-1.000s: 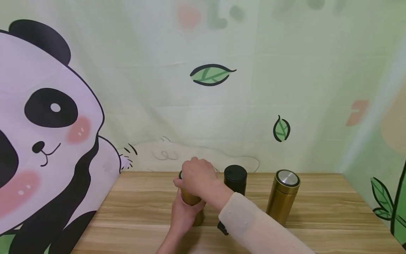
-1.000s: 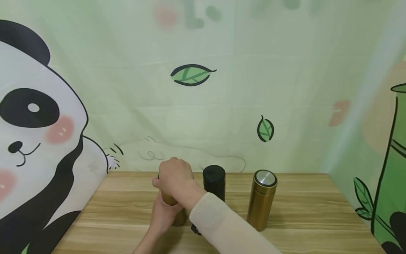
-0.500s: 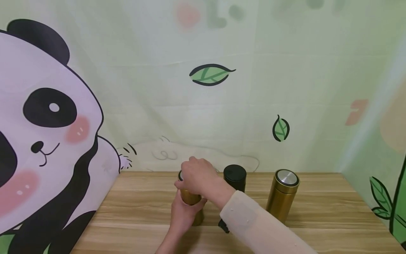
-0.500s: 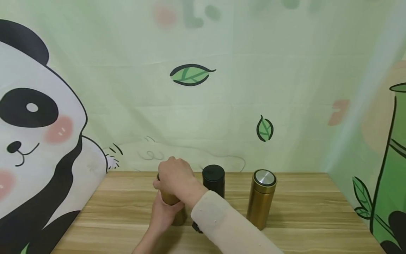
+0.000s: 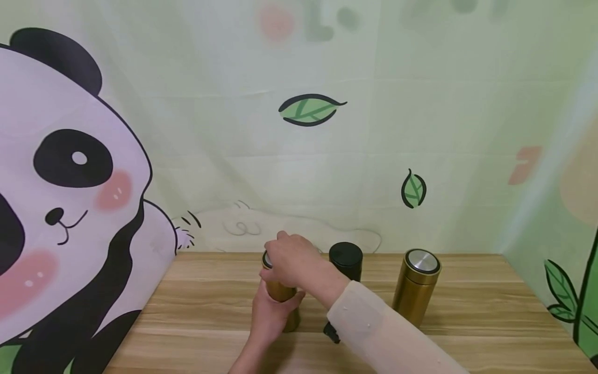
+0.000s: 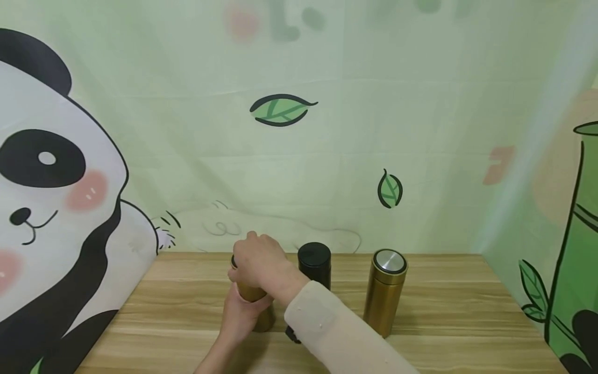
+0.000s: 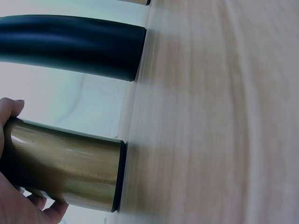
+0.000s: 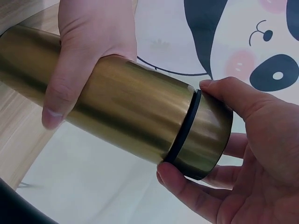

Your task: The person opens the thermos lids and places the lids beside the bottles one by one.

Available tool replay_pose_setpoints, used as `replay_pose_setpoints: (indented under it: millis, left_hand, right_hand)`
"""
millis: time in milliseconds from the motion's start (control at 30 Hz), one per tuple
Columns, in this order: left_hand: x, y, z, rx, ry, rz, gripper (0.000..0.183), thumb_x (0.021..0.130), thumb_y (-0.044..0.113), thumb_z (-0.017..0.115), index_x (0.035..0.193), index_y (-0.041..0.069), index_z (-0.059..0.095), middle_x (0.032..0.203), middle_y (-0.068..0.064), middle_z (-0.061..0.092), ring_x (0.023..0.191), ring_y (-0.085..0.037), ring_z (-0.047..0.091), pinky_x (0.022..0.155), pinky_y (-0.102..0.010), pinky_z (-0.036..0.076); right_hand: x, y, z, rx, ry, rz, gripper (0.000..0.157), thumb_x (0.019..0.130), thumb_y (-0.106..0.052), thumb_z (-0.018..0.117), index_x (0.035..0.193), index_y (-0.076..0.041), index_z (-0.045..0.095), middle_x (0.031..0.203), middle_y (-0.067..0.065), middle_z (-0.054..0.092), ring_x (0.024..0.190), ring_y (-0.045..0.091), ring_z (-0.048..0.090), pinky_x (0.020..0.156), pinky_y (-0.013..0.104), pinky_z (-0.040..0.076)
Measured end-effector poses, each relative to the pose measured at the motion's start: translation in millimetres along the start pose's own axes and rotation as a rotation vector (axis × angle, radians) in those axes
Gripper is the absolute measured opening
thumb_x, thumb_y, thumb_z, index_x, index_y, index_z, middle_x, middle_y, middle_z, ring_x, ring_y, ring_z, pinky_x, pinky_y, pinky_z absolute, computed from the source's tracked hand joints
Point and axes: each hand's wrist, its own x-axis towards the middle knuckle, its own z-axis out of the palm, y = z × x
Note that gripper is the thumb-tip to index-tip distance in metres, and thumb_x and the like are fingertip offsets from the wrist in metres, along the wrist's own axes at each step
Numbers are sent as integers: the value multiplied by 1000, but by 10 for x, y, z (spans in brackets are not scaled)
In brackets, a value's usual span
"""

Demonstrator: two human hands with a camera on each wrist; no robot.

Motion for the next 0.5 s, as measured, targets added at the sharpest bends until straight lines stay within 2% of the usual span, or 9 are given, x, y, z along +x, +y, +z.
replay_pose_setpoints:
  millis: [267, 500]
  left_hand:
    - [4, -1, -5, 4, -3, -14, 71, 80, 35, 90, 137, 20, 51, 118, -5, 70, 104, -20, 65, 89, -38, 53]
    - [2, 3, -9, 17, -11, -26, 69, 80, 36, 89, 135, 19, 51, 118, -5, 70, 104, -20, 66, 89, -38, 53]
  right_hand:
    - [-15, 33, 6, -12, -6, -42, 55, 98, -48, 68, 141, -16, 62, 125, 8, 65, 110, 27, 65, 89, 32, 57]
    - [-22, 48, 14, 24, -22, -53, 58, 97, -47, 69, 146, -18, 58, 128, 8, 64, 110, 25, 62, 87, 32, 56]
